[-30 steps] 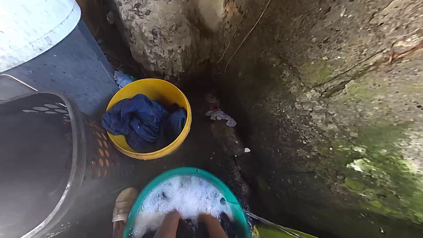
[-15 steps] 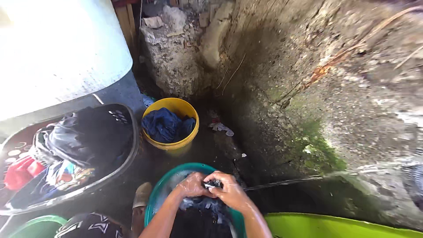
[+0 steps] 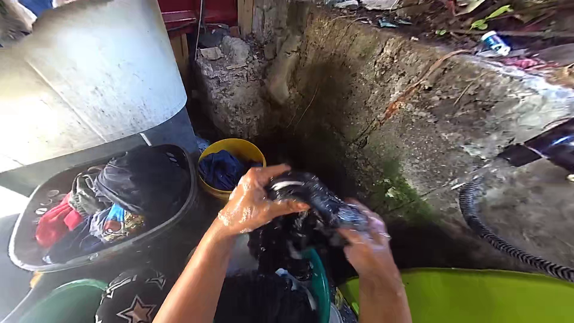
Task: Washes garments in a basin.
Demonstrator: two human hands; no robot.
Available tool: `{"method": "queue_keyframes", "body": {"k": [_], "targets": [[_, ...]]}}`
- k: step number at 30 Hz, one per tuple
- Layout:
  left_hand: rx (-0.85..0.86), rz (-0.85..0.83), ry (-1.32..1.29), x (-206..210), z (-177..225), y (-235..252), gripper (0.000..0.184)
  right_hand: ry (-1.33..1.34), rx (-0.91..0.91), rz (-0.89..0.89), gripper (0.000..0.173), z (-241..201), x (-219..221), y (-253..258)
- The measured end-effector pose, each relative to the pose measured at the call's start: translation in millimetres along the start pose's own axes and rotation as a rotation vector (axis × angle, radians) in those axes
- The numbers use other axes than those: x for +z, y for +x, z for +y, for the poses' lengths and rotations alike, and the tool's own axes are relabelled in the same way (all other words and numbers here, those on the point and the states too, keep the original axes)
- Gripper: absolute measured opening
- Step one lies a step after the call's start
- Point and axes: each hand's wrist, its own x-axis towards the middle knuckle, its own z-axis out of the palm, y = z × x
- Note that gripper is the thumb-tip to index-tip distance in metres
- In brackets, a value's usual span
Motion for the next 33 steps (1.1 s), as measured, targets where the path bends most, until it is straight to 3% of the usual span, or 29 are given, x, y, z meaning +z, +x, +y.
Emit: {"method": "queue_keyframes", "body": {"k": [2,5,9,11,13,17,19,21,24,26,28,31,33], "targets": [[-0.295,-0.137,0.172,-3.7,-41.8,-29.0,0.030,0.085,-0.025,0.079,0.029,14.4,-17.2,0.9],[-0.671,-0.372,0.337,8.3,-122.6,-79.9,0.039,-0.274,0.110,-0.147,0.011,71.4,-41.7,-11.4],[-1.126,-0.564,0.703,40.7,-219.2,-153.1,0.045,-1.040,0.842,-0.593,0.041,170.7,-33.6,-44.8],[-1.166,-0.583,0.807,62.2,-256.9,-198.7,0.055,-1.136,1.003,-0.724,0.052,229.8,-25.5,-81.0],[-1.195,-0.611,0.848,79.9,-284.6,-239.5,0.073,-1.134,1.045,-0.722,0.062,274.2,-20.4,-120.8],[-1.297,-0.562,0.706,90.1,-306.8,-262.7,0.085,-1.116,1.155,-0.733,0.073,318.7,-17.4,-148.8],[-1.443,-0.573,0.499,88.7,-309.9,-257.4,0.071,-1.044,1.247,-0.846,0.069,329.8,-18.5,-143.6],[-1.554,-0.666,0.410,90.5,-312.1,-251.9,0.050,-0.946,1.310,-0.993,0.052,341.3,-20.6,-142.1],[-1.658,-0.790,0.443,92.8,-298.6,-244.6,0.045,-0.878,1.429,-1.139,0.047,341.9,-17.7,-140.6],[-1.726,-0.922,0.494,96.6,-295.3,-236.0,0.043,-0.910,1.454,-1.116,0.047,336.1,-17.7,-138.7],[-1.742,-0.917,0.538,96.5,-295.4,-236.9,0.045,-0.960,1.431,-1.079,0.052,336.7,-16.2,-135.3],[-1.617,-0.704,0.540,89.1,-304.0,-259.3,0.047,-1.003,1.323,-0.942,0.063,336.5,-15.6,-137.5],[-1.517,-0.639,0.527,88.2,-300.3,-245.9,0.053,-1.046,1.265,-0.772,0.072,330.5,-18.8,-142.8]]}}
